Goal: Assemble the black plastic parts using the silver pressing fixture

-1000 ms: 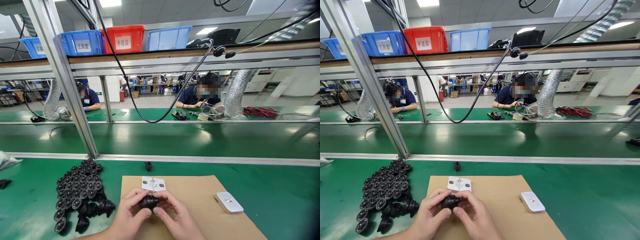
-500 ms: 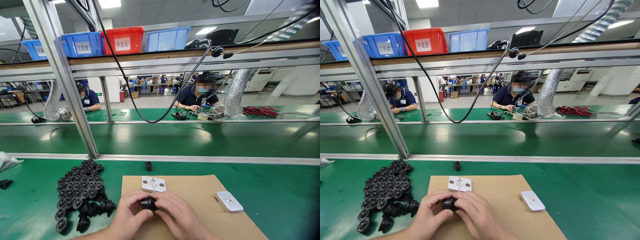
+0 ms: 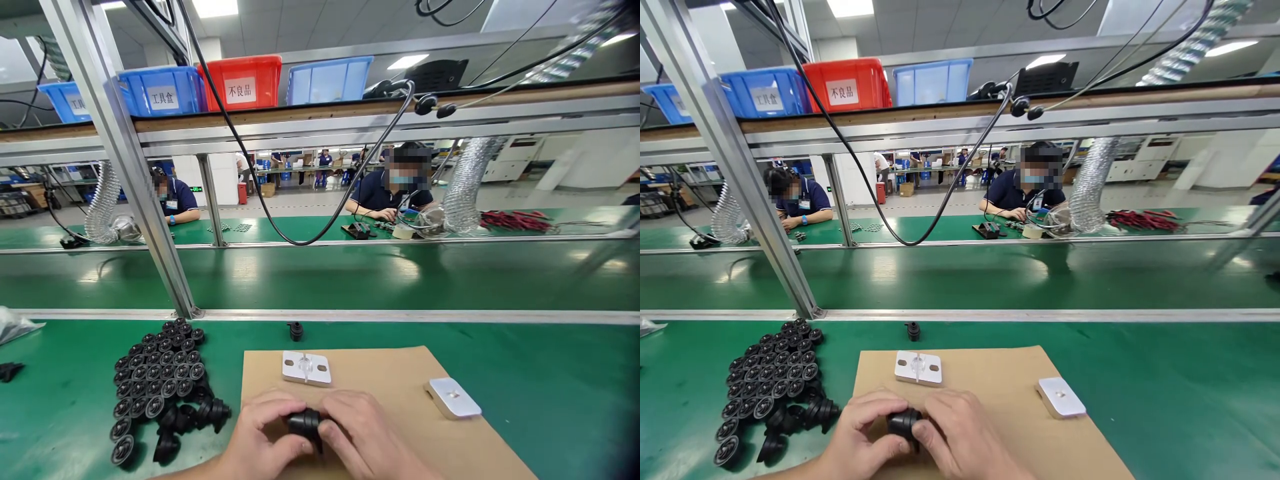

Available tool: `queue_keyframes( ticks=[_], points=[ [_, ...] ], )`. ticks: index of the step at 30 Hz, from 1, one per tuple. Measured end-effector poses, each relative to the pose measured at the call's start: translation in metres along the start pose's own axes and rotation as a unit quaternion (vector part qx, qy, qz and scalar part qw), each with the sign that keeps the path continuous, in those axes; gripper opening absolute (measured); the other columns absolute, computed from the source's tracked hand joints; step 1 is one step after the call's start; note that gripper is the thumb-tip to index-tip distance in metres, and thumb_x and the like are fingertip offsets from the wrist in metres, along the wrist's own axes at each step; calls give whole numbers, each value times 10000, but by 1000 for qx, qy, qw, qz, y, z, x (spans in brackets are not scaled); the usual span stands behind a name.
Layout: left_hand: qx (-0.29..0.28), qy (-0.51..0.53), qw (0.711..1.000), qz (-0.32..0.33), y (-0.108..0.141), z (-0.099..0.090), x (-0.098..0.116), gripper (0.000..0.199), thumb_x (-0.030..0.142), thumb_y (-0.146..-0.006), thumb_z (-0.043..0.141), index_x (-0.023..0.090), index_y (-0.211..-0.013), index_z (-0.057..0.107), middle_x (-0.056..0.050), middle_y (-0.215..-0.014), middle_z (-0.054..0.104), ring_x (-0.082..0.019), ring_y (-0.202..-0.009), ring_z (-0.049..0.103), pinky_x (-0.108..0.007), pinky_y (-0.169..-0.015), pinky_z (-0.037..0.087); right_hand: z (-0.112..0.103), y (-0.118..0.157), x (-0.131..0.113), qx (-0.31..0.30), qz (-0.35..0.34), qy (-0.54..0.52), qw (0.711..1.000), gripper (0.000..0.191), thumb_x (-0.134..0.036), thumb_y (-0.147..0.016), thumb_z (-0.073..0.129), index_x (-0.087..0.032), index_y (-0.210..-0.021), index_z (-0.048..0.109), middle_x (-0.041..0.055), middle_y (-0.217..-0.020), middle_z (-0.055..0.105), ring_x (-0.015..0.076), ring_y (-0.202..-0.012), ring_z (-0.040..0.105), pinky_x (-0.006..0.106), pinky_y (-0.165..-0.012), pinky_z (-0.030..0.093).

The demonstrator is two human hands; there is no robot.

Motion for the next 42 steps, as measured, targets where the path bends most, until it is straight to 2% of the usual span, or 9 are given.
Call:
queue_keyframes(
  ticks=[5, 9, 12, 15, 29, 33, 36, 39, 42],
  points=[
    [23, 12, 998, -65, -4, -4, 1, 318, 434, -903, 872, 301, -1189, 832, -48, -1131, 845, -231, -1042, 790, -289, -967, 626, -17, 0, 3, 59, -80, 16, 995, 412, -149, -1063, 460, -235, -1453, 558, 112, -1263, 748, 239, -1140, 731, 333, -973, 588],
    [16, -3, 1000, -16, -7, -4, 6, 313, 364, -929, 854, 319, -1237, 815, -49, -1127, 849, -247, -1034, 794, -345, -988, 639, -10, -1, -1, 47, -111, -31, 992, 344, -133, -1038, 553, -250, -1354, 621, 90, -1173, 767, 232, -1015, 737, 333, -898, 609],
    [33, -30, 998, 48, -5, -6, 8, 359, 302, -964, 814, 351, -1317, 768, -52, -1221, 832, -258, -1129, 780, -381, -1045, 633, 1, -3, 4, 43, 13, -135, 990, 223, -256, -1044, 618, -245, -1262, 665, 61, -1037, 770, 212, -839, 713, 310, -773, 619],
    [74, -59, 995, 37, -1, -11, 3, 527, 349, -941, 838, 364, -1442, 678, -62, -1338, 789, -268, -1215, 760, -370, -1087, 625, 7, -1, 10, 53, 96, -195, 975, 234, -383, -1053, 630, -232, -1215, 709, 66, -1029, 770, 217, -830, 710, 301, -753, 629],
    [38, -127, 987, 94, 0, -8, 5, 501, 122, -1038, 603, 347, -1486, 591, -86, -1320, 759, -272, -1234, 699, -451, -1088, 593, 5, -4, 15, 85, 85, -193, 974, 231, -383, -1018, 669, -230, -1178, 733, 47, -1003, 769, 186, -784, 700, 281, -764, 623],
    [28, -178, 972, 148, 2, -4, 10, 657, 88, -963, 616, 309, -1569, 490, -150, -1498, 636, -349, -1391, 579, -574, -1168, 514, -2, -11, 46, 154, 144, -147, 966, 318, -475, -1010, 671, -198, -1150, 739, 59, -928, 758, 203, -762, 691, 299, -728, 614],
    [-39, -194, 968, 156, 4, 6, 11, 688, 82, -898, 652, 302, -1536, 518, -157, -1480, 639, -357, -1358, 597, -585, -1147, 517, -9, -17, 88, 201, 206, -64, 956, 396, -547, -991, 668, -192, -1151, 736, 59, -885, 738, 219, -744, 672, 329, -706, 594],
    [-129, -212, 961, 120, -1, 14, 16, 592, 108, -837, 727, 276, -1400, 657, -146, -1363, 717, -356, -1234, 675, -550, -1075, 558, -7, -26, 123, 197, 227, -18, 954, 420, -577, -978, 650, -192, -1121, 738, 42, -814, 699, 216, -664, 611, 351, -651, 547],
    [-175, -270, 946, 41, -18, -1, 28, 384, 125, -839, 753, 259, -1197, 789, -109, -1230, 783, -324, -1120, 732, -465, -1017, 586, 3, -34, 141, 176, 226, -28, 958, 448, -583, -984, 629, -184, -1155, 742, 32, -787, 685, 204, -606, 574, 354, -613, 530]
  ],
)
Point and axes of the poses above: each hand's wrist, its own y-axis away from the middle knuckle, its own z-axis out of the palm, x = y × z, the point moved 5 cm from there along -y, towards the middle knuckle
